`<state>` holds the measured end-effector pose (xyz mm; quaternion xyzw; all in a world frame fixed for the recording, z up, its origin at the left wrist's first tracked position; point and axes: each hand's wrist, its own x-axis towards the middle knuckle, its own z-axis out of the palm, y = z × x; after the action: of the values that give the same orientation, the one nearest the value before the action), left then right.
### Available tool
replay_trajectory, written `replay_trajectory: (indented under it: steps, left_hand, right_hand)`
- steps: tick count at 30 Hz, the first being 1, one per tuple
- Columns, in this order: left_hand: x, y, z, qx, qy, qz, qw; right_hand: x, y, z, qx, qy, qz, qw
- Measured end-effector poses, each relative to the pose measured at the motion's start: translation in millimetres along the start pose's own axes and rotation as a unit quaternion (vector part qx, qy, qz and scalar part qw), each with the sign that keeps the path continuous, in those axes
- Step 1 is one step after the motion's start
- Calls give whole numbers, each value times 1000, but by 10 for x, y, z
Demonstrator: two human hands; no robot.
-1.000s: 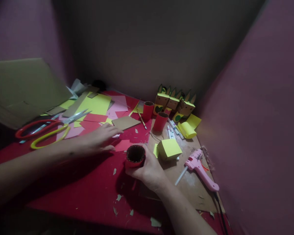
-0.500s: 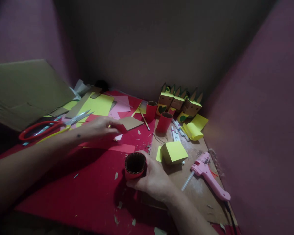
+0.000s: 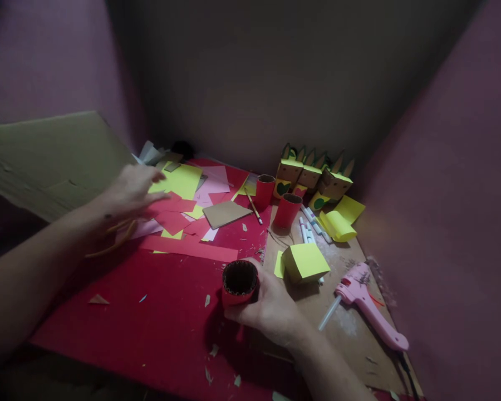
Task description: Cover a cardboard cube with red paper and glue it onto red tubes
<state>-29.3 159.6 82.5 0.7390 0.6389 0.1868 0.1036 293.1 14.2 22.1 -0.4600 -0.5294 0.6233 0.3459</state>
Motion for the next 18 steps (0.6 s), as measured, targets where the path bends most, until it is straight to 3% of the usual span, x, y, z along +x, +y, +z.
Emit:
replay_trajectory:
  steps: [2,4,8,10,14,18]
  left_hand:
    - [-181,58,128,2,-90,58,994]
    - [-359,88,285,7,-142,90,986]
    - [-542,57,464,12,-148,93,985]
    - [-565,40,419,-1,-155,85,984]
    - [-610,-54,150,-49,-146,29,988]
    - [-585,-342,-65,-101,-32,-70,992]
  right_hand:
    - [-5,-4,11,13,4,-8,1000]
    - [-8,-13,26,28,7,-15,999]
    - [-7,-9,48,22,13,-24,999]
    - [-6,15,46,-2,16,-28,999]
    - [0,64,33,-43,27,-42,998]
    - [14,41,52,-32,37,-53,997]
